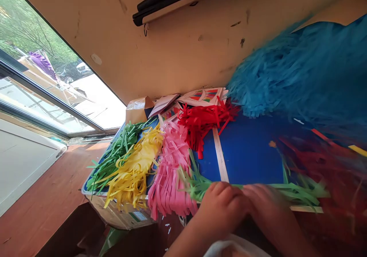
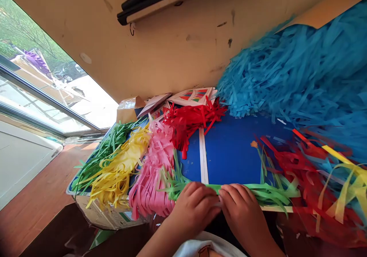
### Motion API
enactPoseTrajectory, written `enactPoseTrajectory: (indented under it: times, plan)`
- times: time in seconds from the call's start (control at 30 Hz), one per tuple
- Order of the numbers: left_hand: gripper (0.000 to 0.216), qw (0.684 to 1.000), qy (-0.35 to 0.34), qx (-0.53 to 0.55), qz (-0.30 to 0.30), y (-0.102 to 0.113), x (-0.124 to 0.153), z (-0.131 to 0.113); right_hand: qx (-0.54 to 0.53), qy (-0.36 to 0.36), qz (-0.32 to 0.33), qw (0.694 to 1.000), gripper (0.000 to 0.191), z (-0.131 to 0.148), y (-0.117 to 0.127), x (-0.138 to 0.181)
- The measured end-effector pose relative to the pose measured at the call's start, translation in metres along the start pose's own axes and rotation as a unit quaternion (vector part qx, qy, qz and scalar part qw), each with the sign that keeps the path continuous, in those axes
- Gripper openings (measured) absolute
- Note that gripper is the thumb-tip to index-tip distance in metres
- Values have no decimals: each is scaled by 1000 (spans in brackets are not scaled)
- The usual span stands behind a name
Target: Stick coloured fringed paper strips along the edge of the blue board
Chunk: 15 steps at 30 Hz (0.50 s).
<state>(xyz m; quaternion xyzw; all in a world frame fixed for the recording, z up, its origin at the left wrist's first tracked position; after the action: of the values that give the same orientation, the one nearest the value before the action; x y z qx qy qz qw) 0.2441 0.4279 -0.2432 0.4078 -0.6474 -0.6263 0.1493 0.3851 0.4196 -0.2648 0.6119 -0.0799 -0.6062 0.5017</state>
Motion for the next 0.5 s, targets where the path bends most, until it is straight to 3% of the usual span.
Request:
enactPoseTrajectory:
  times: [0.2,0.5]
  plan:
    - [10,996,14,-47,77,-15,-11,12,-1,-14,36,999,23,-7,2,3]
    - [7,995,21,-19,97,-4,7,18,61,-48,111,991,29,-50,24,4]
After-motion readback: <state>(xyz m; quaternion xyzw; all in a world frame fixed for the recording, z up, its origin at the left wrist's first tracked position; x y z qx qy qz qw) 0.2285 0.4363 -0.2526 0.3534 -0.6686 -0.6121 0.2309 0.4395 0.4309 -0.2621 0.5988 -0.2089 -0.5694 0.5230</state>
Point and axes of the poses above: each hand's wrist, its own x-axis away from the middle knuckle, its own y-axis out of the back of the hand, z = x × y, the point moved 3 cm from there along -x, towards the middle knuckle, and after that the axes turned 4 degrees about -z, right-handed, at the moved point
